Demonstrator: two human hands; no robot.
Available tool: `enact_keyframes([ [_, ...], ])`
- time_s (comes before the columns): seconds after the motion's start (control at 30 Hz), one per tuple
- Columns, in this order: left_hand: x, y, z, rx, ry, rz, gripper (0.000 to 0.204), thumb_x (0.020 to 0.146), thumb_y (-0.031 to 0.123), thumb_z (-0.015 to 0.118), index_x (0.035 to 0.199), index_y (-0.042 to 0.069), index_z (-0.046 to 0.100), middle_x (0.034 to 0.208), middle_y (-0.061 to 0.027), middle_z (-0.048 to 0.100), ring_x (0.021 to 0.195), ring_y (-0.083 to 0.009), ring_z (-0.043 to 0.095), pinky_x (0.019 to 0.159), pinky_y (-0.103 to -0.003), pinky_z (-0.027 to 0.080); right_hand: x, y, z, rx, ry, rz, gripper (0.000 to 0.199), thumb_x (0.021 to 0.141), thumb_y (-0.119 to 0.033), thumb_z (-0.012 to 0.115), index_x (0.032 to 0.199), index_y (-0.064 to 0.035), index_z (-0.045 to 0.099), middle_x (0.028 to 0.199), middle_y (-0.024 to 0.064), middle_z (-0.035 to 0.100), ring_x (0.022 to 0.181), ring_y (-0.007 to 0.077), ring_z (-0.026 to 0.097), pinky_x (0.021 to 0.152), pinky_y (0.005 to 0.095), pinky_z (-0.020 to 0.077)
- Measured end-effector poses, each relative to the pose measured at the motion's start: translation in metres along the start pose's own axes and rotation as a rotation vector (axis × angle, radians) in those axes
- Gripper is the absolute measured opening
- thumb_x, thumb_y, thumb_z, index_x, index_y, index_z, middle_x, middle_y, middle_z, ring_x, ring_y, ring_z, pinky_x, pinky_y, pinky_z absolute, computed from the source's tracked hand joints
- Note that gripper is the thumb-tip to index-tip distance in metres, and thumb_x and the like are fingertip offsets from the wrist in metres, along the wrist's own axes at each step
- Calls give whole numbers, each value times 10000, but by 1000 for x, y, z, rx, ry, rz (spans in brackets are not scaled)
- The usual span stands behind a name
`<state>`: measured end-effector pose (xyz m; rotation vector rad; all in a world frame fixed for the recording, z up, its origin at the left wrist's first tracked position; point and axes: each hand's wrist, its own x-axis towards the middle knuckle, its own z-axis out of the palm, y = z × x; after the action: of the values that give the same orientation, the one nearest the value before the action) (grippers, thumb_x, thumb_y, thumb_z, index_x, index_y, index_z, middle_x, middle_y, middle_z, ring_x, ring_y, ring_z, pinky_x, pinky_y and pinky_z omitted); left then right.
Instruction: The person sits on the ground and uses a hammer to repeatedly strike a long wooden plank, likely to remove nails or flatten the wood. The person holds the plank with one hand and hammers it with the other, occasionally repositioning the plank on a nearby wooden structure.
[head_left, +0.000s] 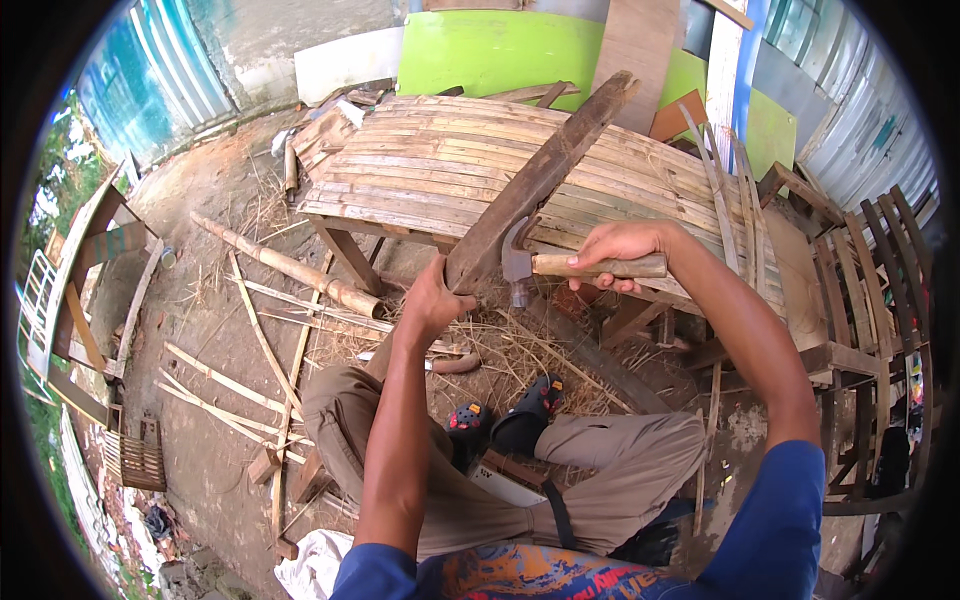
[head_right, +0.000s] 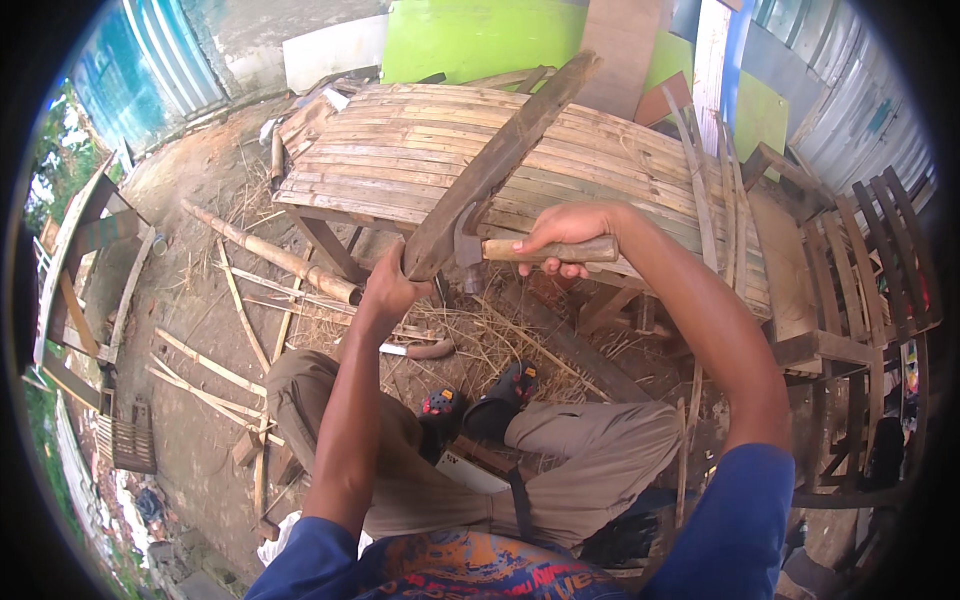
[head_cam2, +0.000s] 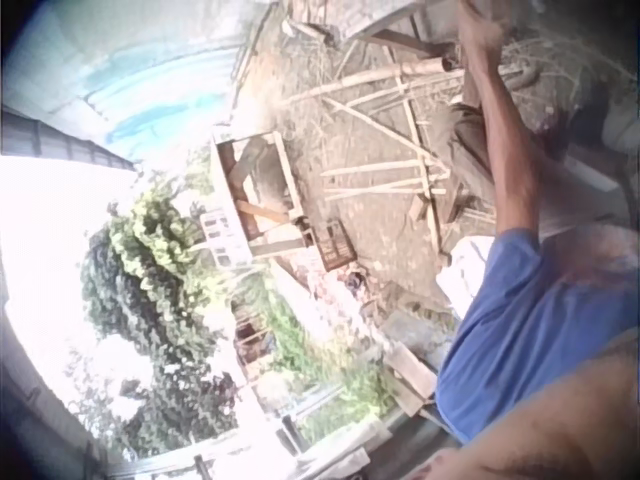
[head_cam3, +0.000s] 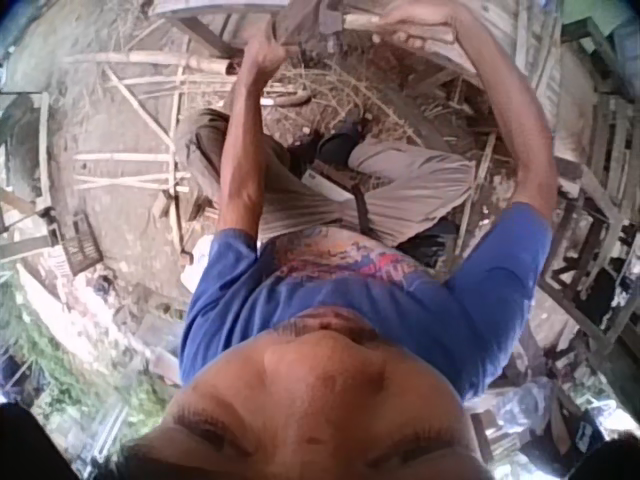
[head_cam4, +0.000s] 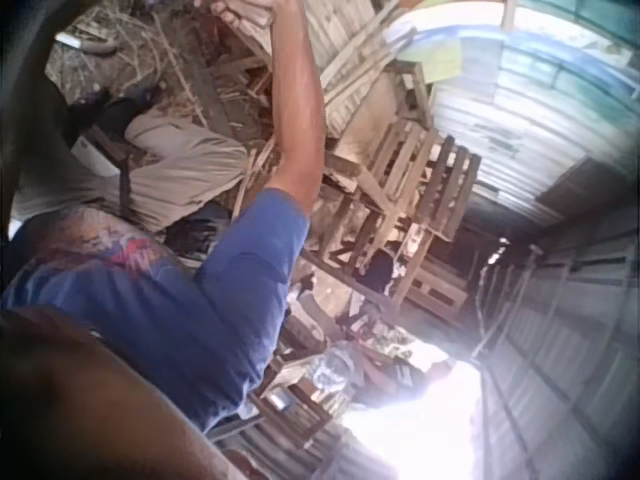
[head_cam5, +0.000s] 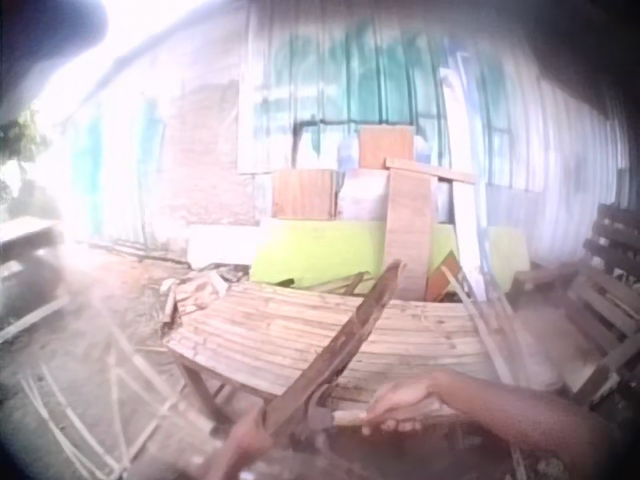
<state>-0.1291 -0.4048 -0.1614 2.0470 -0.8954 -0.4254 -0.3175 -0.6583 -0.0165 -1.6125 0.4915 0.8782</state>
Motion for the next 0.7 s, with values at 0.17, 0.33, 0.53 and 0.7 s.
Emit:
enact_keyframes([
  [0.17, 4, -6, -1, 53, -26, -13, 708, 619, 263, 809, 1227, 0, 558, 1101, -251, 685, 1067, -422, 650, 912, -463, 508, 12, -12, -34, -113, -148, 54, 480, 1060, -438, 526, 1151, 18, 645, 669, -35, 483, 439, 66, 475, 385, 260, 405],
  [0.33, 8, -7, 0, 114, -53, -43, 723, 604, 280, 820, 1223, 16, 553, 1117, -233, 675, 1085, -420, 635, 922, -467, 505, 12, -21, -74, -131, -238, 136, 467, 1062, -418, 527, 1138, 29, 639, 660, -18, 486, 430, 67, 480, 371, 250, 401],
  [0.53, 10, -12, 3, 162, -60, -65, 733, 593, 276, 828, 1224, 30, 549, 1114, -214, 658, 1103, -408, 620, 926, -473, 504, 8, -20, -97, -78, -284, 156, 463, 1063, -404, 531, 1144, 44, 619, 658, -3, 494, 402, 75, 474, 352, 244, 402],
  [0.7, 11, -12, 8, 177, -26, -48, 746, 591, 281, 834, 1231, 25, 549, 1140, -210, 652, 1115, -398, 619, 941, -466, 506, 6, -14, -101, -26, -289, 137, 463, 1060, -387, 544, 1164, 58, 618, 669, 5, 508, 411, 72, 484, 352, 249, 405],
])
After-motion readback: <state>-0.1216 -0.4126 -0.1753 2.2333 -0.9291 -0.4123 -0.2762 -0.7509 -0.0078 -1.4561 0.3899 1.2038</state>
